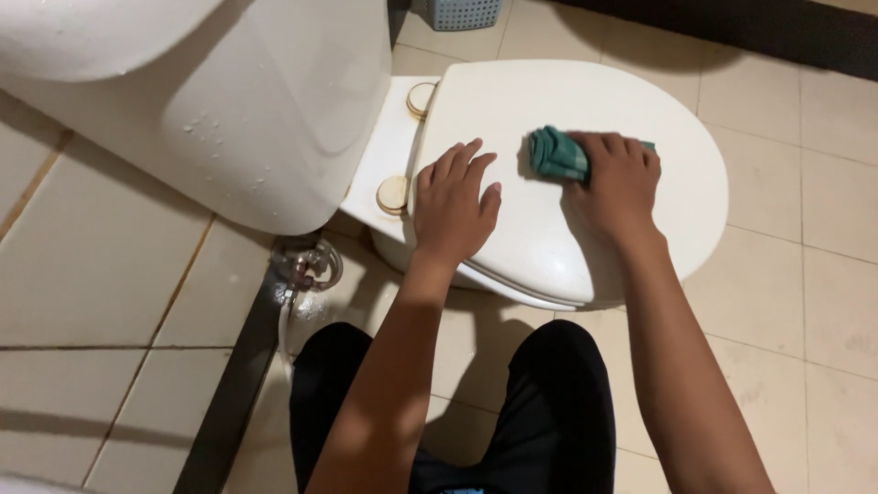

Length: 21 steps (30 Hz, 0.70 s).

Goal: The person cleans the toilet tank and seat with a green cloth, then wipes the wall and sink area. They use the cloth to wipe the surfaces thoroughly.

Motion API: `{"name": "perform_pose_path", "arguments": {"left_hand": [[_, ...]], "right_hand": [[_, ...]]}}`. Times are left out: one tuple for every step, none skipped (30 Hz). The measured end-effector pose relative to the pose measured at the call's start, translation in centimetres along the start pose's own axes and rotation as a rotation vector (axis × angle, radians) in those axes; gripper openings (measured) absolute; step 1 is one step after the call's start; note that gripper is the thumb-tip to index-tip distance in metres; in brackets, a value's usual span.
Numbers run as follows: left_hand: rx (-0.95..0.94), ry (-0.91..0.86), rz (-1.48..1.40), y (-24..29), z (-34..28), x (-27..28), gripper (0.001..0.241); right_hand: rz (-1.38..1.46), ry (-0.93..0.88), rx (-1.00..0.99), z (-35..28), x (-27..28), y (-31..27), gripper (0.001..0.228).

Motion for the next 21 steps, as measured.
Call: {"name": "perform_pose_path", "arguments": {"left_hand": [[0.000,0.000,0.002,0.0,-0.2,0.0,0.041],[-0.003,0.013,-0.003,0.1,-0.3,0.1,0.040],[-0.010,0.030,-0.008,0.1,-0.2,0.3,0.040],[-0.013,0.032,-0.006,0.0,-0.2,0.3,0.040],[-0.024,0.054,-0.008,0.1,-0.3,0.3,0.040],[-0.034,0.075,-0.011,0.1,-0.4,0.3,0.040],[-0.033,0.076,-0.011,0.1,-0.4,0.3,0.040],[-0.033,0.082,-0.014,0.1,-0.4,0.3,0.040],[-0.032,0.086,-0.018,0.0,-0.4,0.3,0.040],[-0.029,0.086,-0.018,0.0,-0.4,0.4,0.040],[-0.030,0.080,-0.013,0.1,-0.4,0.5,0.041],[-0.031,0.074,-0.009,0.2,-0.4,0.5,0.041],[-0.033,0.073,-0.010,0.2,-0.4,0.5,0.041],[-0.028,0.062,-0.013,0.3,-0.4,0.4,0.041],[-0.028,0.055,-0.014,0.3,-0.2,0.4,0.040],[-0.034,0.058,-0.013,0.4,-0.2,0.4,0.040],[-0.034,0.059,-0.013,0.3,-0.2,0.4,0.041],[-0.035,0.061,-0.012,0.2,-0.3,0.4,0.041],[-0.039,0.063,-0.012,0.2,-0.2,0.5,0.041],[-0.029,0.054,-0.015,0.1,-0.2,0.4,0.041],[-0.019,0.042,-0.021,0.1,-0.3,0.1,0.042]], "right_hand": [[0.002,0.000,0.000,-0.2,-0.5,0.0,0.064],[0.003,0.027,-0.001,-0.4,-0.7,0.1,0.063],[0.003,0.059,-0.003,-0.4,-0.8,0.1,0.063],[0.004,0.063,-0.003,-1.3,-0.5,-0.3,0.063],[0.004,0.071,0.008,-2.3,-0.1,-0.8,0.065],[0.004,0.078,0.020,-3.3,0.3,-1.3,0.066],[0.003,0.078,0.022,-4.7,0.5,-1.6,0.066],[0.002,0.082,0.042,-6.1,0.7,-2.1,0.067],[0.001,0.085,0.063,-7.6,0.8,-2.5,0.067],[0.001,0.083,0.065,-8.8,1.0,-2.7,0.067],[0.010,0.093,0.089,-10.0,1.2,-3.0,0.067],[0.019,0.103,0.113,-11.3,1.5,-3.3,0.066],[0.018,0.103,0.111,-11.5,1.8,-3.3,0.066],[0.031,0.093,0.116,-11.7,2.0,-3.3,0.065],[0.045,0.089,0.121,-11.7,2.2,-3.4,0.065],[0.045,0.096,0.120,-11.2,2.4,-3.2,0.065],[0.032,0.070,0.105,-10.6,2.1,-2.9,0.065],[0.019,0.045,0.089,-10.1,1.9,-2.7,0.066],[0.019,0.049,0.089,-9.0,1.9,-2.3,0.066],[0.012,0.043,0.071,-7.9,1.7,-1.7,0.067],[0.002,0.035,0.052,-7.0,1.5,-1.0,0.068]]}}
Point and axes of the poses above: each hand's wrist, its own z-axis towards the middle knuckle, its own x-axis out of the back of the hand, y = z × x, the point moved 10 cm from there along z, towards the middle knuckle, and after that the axes turned 6 degrees about -x, right-handed, at the moved point
